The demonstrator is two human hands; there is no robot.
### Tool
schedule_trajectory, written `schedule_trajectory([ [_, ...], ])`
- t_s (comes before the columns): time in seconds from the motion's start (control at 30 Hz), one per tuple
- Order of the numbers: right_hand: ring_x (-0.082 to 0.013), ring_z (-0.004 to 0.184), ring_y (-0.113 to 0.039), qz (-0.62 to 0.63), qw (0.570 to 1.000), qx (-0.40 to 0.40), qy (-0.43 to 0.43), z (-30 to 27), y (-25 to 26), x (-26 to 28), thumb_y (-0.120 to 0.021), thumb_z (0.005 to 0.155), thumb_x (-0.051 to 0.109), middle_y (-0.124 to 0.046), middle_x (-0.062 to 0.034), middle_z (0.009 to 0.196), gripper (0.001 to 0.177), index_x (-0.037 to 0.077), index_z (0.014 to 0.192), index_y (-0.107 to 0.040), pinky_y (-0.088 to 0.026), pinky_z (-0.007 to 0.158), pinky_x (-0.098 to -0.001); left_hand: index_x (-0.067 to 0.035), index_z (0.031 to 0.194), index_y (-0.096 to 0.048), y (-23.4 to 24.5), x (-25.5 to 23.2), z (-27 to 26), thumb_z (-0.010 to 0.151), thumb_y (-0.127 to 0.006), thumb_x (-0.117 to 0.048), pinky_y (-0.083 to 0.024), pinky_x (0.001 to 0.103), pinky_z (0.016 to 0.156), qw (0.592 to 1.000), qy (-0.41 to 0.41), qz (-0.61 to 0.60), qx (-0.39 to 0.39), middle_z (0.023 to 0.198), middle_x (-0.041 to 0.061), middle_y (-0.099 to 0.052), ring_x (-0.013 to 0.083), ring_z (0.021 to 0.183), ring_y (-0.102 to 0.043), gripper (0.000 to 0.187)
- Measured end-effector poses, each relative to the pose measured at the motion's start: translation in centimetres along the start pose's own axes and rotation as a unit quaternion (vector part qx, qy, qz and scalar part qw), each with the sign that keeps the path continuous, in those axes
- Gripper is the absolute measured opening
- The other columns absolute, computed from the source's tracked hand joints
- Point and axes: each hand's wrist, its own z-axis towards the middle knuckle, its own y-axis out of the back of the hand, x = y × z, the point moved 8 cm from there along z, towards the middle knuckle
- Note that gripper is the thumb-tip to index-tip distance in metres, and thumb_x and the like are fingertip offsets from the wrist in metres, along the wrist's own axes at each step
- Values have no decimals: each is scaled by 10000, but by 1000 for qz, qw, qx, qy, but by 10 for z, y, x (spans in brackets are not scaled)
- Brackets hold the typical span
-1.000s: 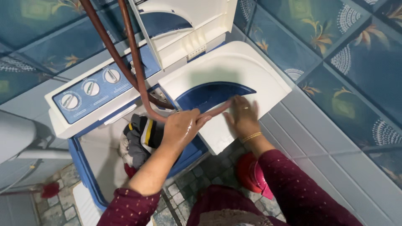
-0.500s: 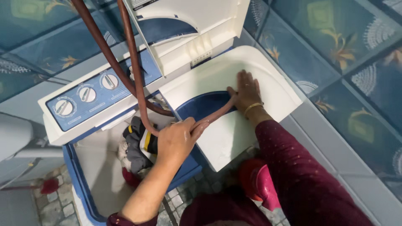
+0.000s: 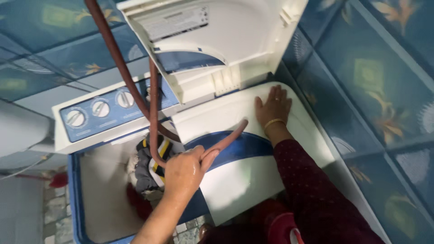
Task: The person disassembles and wipes parts of a semi-automatic washing machine by hand and with a brush, handling the drainage hose, the spin tub cover, and internal plastic panels.
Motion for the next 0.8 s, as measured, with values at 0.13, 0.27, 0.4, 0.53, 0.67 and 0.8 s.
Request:
schedule_trajectory([
  [0.13,-333,1565,-312,125,981,59,135,-38,-14,68,-501,1024,377,-396,-189,1644,690,42,1614,-378,-199,1307,-525,-76,687,-650,7,10,0,889,-699,-496,-501,488,509,999,29,33,-21,574,168,-635,394,548,-644,469],
  [0.27,-320,1519,-280,83,980,103,146,-44,17,94,-553,911,511,-365,-170,1616,805,38,1536,-370,-155,1219,-555,-85,717,-703,29,25,-9,880,-694,-506,-505,489,527,996,81,26,-18,601,162,-653,390,580,-656,452],
  [0.4,-349,1509,-256,88,982,89,138,-51,26,121,-543,956,587,-342,-189,1615,852,9,1545,-332,-119,1210,-564,-95,700,-711,44,29,-14,863,-697,-531,-512,491,563,994,103,30,26,605,164,-657,387,604,-662,465],
  [0.53,-314,1485,-276,130,925,117,338,-92,26,180,-570,913,552,-374,-125,1615,757,119,1511,-401,-119,1185,-534,-103,676,-715,58,28,-13,851,-705,-527,-513,495,575,992,112,28,43,606,159,-663,385,610,-664,459],
  [0.67,-278,1497,-392,149,960,90,221,-46,32,101,-615,953,464,-502,-86,1587,600,194,1483,-534,-224,1237,-508,-90,651,-691,56,24,-16,853,-707,-532,-505,499,573,991,115,26,56,606,153,-659,386,611,-657,486],
  [0.8,-387,1426,-448,22,998,59,-12,2,37,-1,-599,1011,500,-515,-191,1533,676,62,1514,-488,-314,1182,-575,-93,649,-689,47,18,-12,833,-712,-532,-498,495,561,993,108,5,58,568,156,-643,374,597,-659,477],
])
